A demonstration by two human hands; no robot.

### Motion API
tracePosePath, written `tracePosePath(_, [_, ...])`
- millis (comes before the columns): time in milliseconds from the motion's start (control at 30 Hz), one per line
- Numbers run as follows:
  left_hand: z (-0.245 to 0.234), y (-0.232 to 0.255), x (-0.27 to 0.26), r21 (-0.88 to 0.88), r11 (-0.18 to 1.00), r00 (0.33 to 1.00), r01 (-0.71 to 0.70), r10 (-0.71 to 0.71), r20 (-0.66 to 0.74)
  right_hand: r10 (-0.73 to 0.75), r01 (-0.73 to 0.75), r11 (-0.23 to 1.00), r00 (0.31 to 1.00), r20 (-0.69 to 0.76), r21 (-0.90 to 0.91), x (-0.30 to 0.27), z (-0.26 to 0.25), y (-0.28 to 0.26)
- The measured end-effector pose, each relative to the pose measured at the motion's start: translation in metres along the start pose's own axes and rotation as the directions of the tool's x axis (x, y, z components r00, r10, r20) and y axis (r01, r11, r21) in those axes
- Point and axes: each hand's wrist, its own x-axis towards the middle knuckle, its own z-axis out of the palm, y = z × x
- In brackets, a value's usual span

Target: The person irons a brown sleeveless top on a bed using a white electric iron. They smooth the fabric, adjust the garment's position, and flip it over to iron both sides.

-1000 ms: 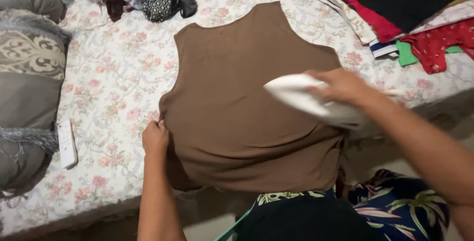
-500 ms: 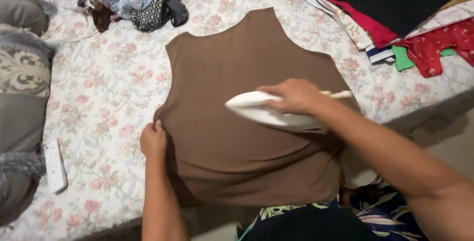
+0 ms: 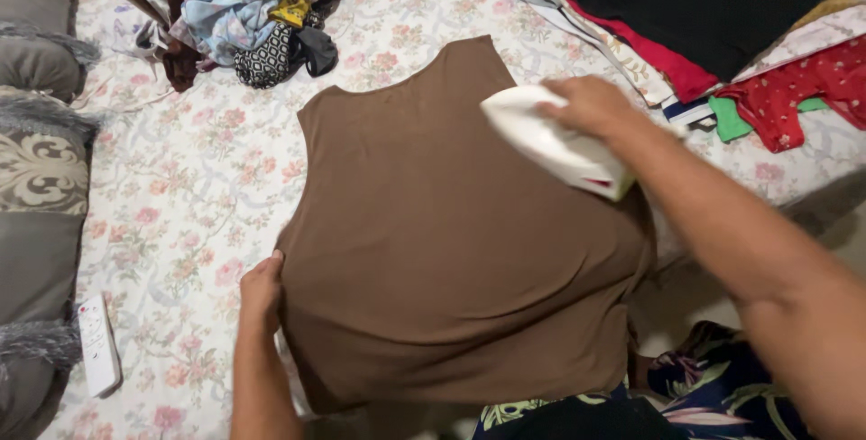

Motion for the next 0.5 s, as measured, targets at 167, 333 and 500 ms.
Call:
tracePosePath(167, [-0.027, 0.089, -0.057, -0.433, 0.883, 0.94, 0.183, -0.029, 0.339, 0.043, -0.052, 0.991, 0.996, -0.074, -0.124, 0.009, -0.018, 0.08])
tracePosePath(333, [-0.077, 0.167, -0.104, -0.706, 0.687, 0.886, -0.175, 0.422, 0.191, 0.194, -0.212, 0.969, 0.971, -0.138, -0.125, 0.004, -0.032, 0.12])
tracePosePath(500, [-0.097, 0.223, -0.121, -0.723, 0.584, 0.84, -0.369, 0.542, 0.009, 0.233, -0.25, 0.959, 0.963, -0.135, -0.131, -0.003, -0.034, 0.129])
